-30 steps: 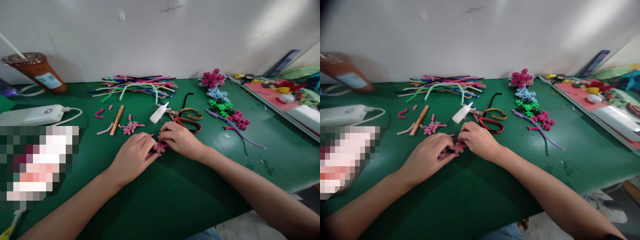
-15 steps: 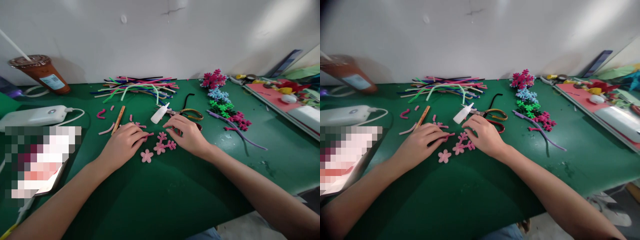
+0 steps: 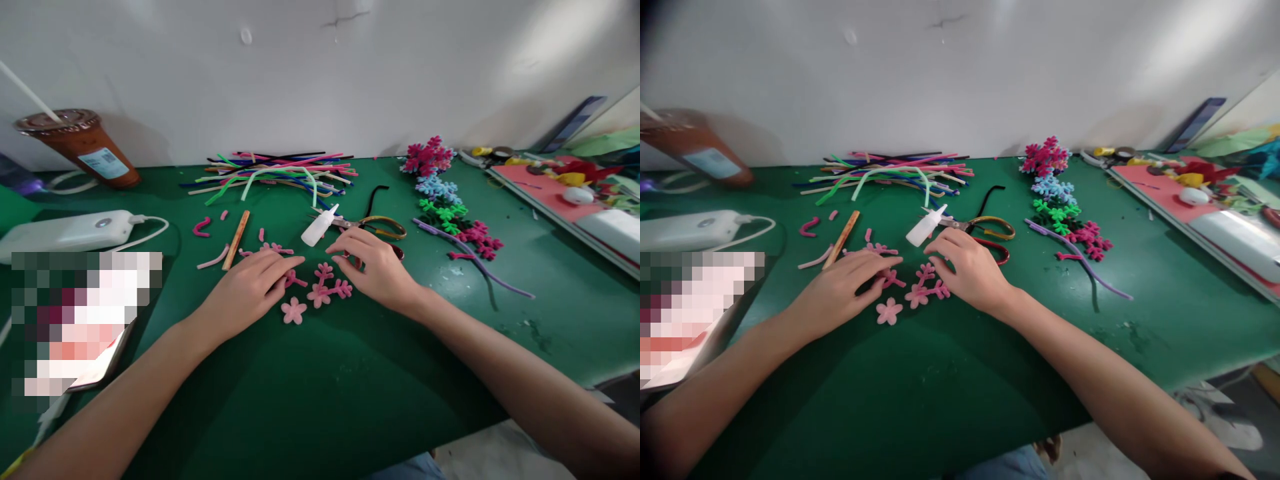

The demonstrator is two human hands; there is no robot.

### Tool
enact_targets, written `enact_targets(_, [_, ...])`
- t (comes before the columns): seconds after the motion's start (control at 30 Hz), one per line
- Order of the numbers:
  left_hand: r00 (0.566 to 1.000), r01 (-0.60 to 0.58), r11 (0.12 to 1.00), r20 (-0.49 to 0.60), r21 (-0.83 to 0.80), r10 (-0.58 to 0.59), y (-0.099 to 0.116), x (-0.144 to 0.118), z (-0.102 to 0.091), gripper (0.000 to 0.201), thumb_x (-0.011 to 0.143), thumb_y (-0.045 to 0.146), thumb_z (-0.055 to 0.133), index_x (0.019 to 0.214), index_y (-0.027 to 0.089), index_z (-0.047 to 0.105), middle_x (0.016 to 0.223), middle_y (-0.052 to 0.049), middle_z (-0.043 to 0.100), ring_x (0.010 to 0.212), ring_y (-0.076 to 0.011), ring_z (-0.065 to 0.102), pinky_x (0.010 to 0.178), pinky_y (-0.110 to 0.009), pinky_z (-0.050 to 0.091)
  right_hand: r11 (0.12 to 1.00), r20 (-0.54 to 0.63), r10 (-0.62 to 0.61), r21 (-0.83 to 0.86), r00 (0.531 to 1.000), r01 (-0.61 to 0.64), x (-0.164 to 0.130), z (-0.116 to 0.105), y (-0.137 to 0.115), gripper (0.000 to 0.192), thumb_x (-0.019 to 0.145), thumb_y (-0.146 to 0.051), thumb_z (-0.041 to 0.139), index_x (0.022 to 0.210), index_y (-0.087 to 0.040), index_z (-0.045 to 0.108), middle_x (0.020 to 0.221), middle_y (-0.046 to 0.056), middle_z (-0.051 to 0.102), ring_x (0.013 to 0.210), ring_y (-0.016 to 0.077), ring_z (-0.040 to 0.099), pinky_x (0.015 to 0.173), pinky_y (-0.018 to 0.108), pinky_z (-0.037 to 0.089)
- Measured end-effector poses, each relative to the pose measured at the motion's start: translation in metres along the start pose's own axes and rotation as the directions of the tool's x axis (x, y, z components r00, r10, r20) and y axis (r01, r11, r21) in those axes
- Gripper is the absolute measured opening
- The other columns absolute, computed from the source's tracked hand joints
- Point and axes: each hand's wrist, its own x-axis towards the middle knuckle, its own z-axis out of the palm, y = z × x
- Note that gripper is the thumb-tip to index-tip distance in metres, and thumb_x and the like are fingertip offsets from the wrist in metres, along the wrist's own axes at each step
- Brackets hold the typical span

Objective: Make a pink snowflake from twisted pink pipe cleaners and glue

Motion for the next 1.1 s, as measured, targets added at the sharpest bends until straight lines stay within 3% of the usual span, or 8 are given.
enact_targets(0.1, [0.999,-0.034,0.999,-0.037,0.009,0.034,0.005,0.000,0.002,0.041,0.089,0.012,0.045,0.130,0.017,0.049,0.112,-0.009,0.063,0.107,-0.0207,0.057,0.096,-0.040,0.047,1.000,0.008,-0.005,-0.004,1.000,0.005,0.000,0.000,0.001,0.017,0.088,-0.013,0.049,0.096,-0.016,0.063,0.098,0.008,0.062,0.095,0.0193,0.058,0.080,0.033,0.049])
enact_targets(0.4, [0.980,-0.197,0.977,-0.003,0.087,0.198,-0.001,0.001,-0.001,0.039,0.089,0.008,0.046,0.127,0.013,0.052,0.103,-0.010,0.064,0.101,-0.0225,0.058,0.090,-0.040,0.049,1.000,0.022,-0.010,-0.025,1.000,0.010,0.000,0.002,0.001,0.017,0.088,-0.012,0.049,0.096,-0.015,0.064,0.097,0.008,0.062,0.096,0.0198,0.058,0.081,0.033,0.050])
enact_targets(0.63, [0.981,-0.186,0.979,-0.049,0.085,0.190,0.004,0.001,-0.002,0.041,0.088,0.005,0.046,0.129,0.011,0.050,0.101,-0.011,0.063,0.100,-0.0227,0.057,0.089,-0.040,0.049,0.999,0.024,-0.011,-0.034,1.000,0.012,0.001,0.001,0.001,0.017,0.088,-0.011,0.049,0.095,-0.014,0.064,0.098,0.008,0.062,0.097,0.0189,0.058,0.083,0.033,0.050])
enact_targets(1.1, [0.973,-0.229,0.970,-0.021,0.083,0.231,0.010,0.005,0.003,0.036,0.088,0.004,0.046,0.123,0.010,0.052,0.101,-0.012,0.062,0.099,-0.0226,0.057,0.087,-0.039,0.051,0.999,0.042,-0.006,-0.041,0.999,0.008,0.000,0.001,0.001,0.018,0.087,-0.010,0.048,0.095,-0.016,0.063,0.098,0.008,0.062,0.097,0.0195,0.057,0.082,0.033,0.050])
